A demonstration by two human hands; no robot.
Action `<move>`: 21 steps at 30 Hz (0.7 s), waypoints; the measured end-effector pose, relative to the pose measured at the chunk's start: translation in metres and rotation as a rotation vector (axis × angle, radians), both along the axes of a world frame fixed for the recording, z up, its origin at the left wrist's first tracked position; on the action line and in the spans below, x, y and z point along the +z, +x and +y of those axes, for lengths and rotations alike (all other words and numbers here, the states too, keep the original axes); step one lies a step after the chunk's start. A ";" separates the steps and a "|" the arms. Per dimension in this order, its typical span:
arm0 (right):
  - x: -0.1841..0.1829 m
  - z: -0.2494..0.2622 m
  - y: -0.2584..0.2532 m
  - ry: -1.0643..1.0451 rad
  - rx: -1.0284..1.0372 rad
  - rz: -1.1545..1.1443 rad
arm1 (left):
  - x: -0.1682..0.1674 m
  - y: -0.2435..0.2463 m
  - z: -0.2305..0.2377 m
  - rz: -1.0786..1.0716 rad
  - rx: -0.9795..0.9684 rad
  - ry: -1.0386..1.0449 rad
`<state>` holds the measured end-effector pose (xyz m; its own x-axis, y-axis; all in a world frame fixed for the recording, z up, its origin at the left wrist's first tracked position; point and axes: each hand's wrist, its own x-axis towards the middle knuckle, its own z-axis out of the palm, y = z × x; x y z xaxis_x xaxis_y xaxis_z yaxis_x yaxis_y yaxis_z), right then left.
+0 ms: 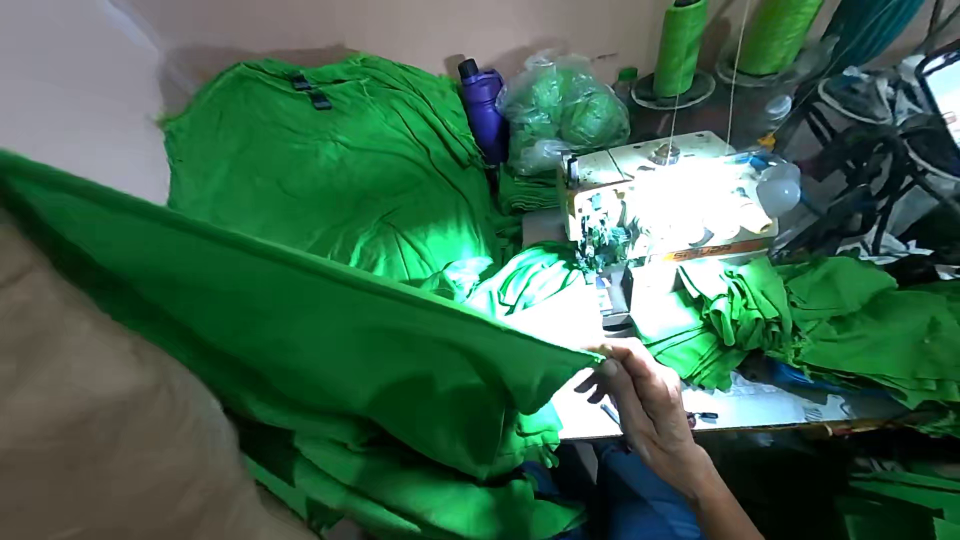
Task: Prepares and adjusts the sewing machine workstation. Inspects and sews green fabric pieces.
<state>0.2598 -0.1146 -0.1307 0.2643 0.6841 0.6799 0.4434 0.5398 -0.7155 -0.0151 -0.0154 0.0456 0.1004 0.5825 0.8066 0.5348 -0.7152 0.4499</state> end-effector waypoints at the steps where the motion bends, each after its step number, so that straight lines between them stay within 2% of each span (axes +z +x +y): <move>1: -0.007 -0.002 0.000 0.011 -0.013 0.002 | 0.007 0.022 -0.002 -0.051 -0.010 0.034; 2: -0.015 -0.004 0.000 0.032 -0.029 0.000 | 0.007 0.041 -0.002 -0.129 -0.009 0.104; 4: -0.028 -0.007 0.002 0.058 -0.054 0.005 | -0.010 0.050 0.008 -0.213 -0.058 0.223; 8: -0.036 -0.012 0.001 0.084 -0.060 0.050 | -0.017 0.058 0.015 -0.256 -0.136 0.290; 12: -0.044 -0.013 -0.004 0.095 -0.091 0.070 | -0.009 0.076 0.011 -0.256 -0.210 0.312; 15: -0.045 -0.010 0.001 0.088 -0.087 0.089 | -0.014 0.070 0.022 -0.183 -0.258 0.305; 18: -0.036 0.004 0.013 0.062 -0.061 0.071 | -0.011 0.073 0.028 -0.174 -0.317 0.268; 21: -0.024 0.020 0.022 0.038 -0.005 0.042 | -0.015 0.080 0.030 -0.162 -0.280 0.216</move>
<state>0.2821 -0.0950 -0.1551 0.2960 0.6566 0.6937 0.4163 0.5650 -0.7124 0.0648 0.0143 0.0304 0.0926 0.3658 0.9261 0.2397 -0.9109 0.3358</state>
